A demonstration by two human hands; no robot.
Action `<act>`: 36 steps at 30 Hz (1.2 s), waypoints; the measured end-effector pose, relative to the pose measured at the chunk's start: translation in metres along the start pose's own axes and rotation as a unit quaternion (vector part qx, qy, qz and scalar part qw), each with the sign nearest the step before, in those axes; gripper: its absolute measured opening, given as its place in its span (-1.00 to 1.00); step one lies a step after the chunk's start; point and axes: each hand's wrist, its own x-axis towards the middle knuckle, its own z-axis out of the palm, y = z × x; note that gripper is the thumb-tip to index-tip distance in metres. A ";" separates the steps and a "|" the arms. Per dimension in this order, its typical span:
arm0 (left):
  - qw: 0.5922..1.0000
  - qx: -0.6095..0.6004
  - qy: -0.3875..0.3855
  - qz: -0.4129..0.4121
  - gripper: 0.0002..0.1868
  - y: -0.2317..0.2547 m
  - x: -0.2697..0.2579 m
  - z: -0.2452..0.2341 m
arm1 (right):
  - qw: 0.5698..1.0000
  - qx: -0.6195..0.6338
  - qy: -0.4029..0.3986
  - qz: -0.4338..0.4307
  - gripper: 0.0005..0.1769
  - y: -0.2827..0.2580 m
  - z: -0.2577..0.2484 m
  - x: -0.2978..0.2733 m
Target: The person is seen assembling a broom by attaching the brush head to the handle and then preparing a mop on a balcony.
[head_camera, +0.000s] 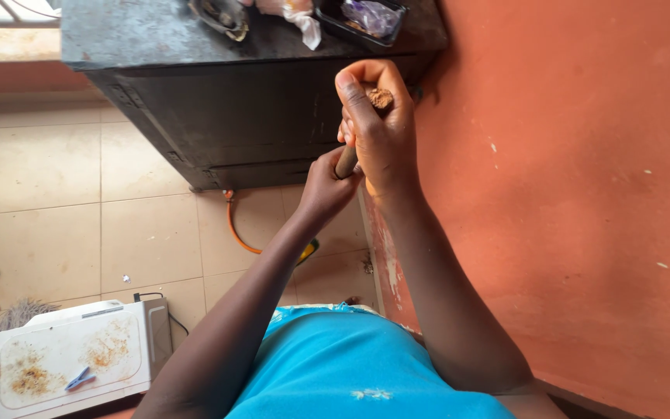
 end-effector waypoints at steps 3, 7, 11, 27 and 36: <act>0.997 0.005 0.060 0.054 -0.85 0.017 -0.010 -0.019 | 0.999 0.027 0.025 -0.006 -0.87 0.010 0.018 -0.001; 0.994 0.018 0.084 0.066 -0.85 0.006 -0.006 -0.051 | 1.000 0.027 0.012 -0.001 -0.86 0.007 0.043 -0.002; 0.999 -0.028 0.017 0.023 -0.74 -0.003 -0.009 -0.087 | 0.992 0.058 -0.112 0.017 -0.79 -0.003 0.057 -0.003; 0.978 -0.015 0.108 0.179 -0.74 0.033 -0.035 -0.061 | 0.994 -0.007 0.012 -0.109 -0.65 0.002 0.051 0.005; 0.955 0.073 0.145 0.248 -0.54 0.019 -0.007 0.002 | 0.970 -0.142 0.086 -0.175 -0.86 0.005 0.002 0.012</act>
